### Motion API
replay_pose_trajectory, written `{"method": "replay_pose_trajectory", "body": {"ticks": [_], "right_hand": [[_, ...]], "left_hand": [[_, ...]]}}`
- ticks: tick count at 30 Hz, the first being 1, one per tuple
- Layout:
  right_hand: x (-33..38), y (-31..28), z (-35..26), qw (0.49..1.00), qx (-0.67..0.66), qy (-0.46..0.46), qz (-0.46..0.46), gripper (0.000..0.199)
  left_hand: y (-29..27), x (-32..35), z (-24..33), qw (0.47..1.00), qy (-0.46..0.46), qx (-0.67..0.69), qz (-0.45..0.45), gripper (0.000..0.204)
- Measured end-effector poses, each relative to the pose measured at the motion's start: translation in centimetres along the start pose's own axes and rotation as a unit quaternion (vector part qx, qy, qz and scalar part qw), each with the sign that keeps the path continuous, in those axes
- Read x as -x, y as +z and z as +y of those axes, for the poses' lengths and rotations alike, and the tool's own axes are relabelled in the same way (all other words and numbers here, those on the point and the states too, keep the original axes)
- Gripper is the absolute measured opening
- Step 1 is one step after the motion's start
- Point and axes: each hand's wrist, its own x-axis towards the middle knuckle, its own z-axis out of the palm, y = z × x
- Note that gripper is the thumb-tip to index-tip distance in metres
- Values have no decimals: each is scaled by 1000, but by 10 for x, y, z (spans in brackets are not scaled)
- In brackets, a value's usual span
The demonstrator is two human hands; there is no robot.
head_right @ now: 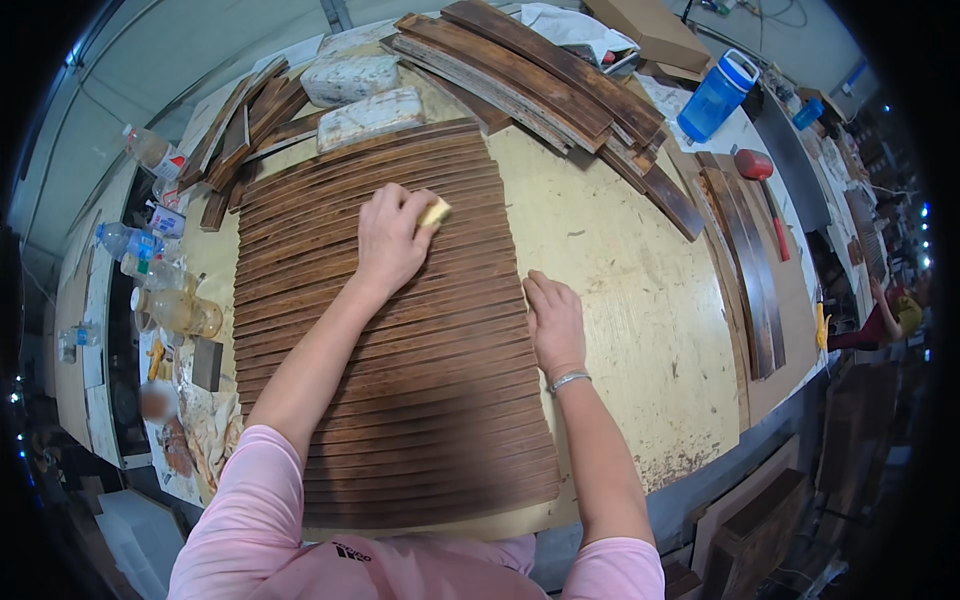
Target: The person applies a substance to a slatted wood panel using a small block and then wipes the surface with a cloth.
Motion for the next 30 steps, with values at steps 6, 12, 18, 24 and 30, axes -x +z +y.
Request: {"method": "replay_pose_trajectory", "body": {"ticks": [6, 12, 18, 24, 30], "right_hand": [[-1, -1, -2, 1000, -10, 1, -2, 47], [0, -2, -1, 1000, -6, 1, -6, 47], [1, -2, -1, 1000, -2, 6, -8, 46], [-1, -2, -2, 1000, -21, 6, -10, 46], [1, -4, -2, 999, -25, 12, -16, 46]], "left_hand": [[3, -2, 1, 996, 71, 23, -38, 28], [-30, 3, -23, 983, 91, 7, -158, 30], [-116, 40, -81, 970, 10, -100, -223, 30], [-105, 23, -56, 989, 67, -84, -99, 33], [-49, 11, -5, 985, 98, -3, -140, 24]]}}
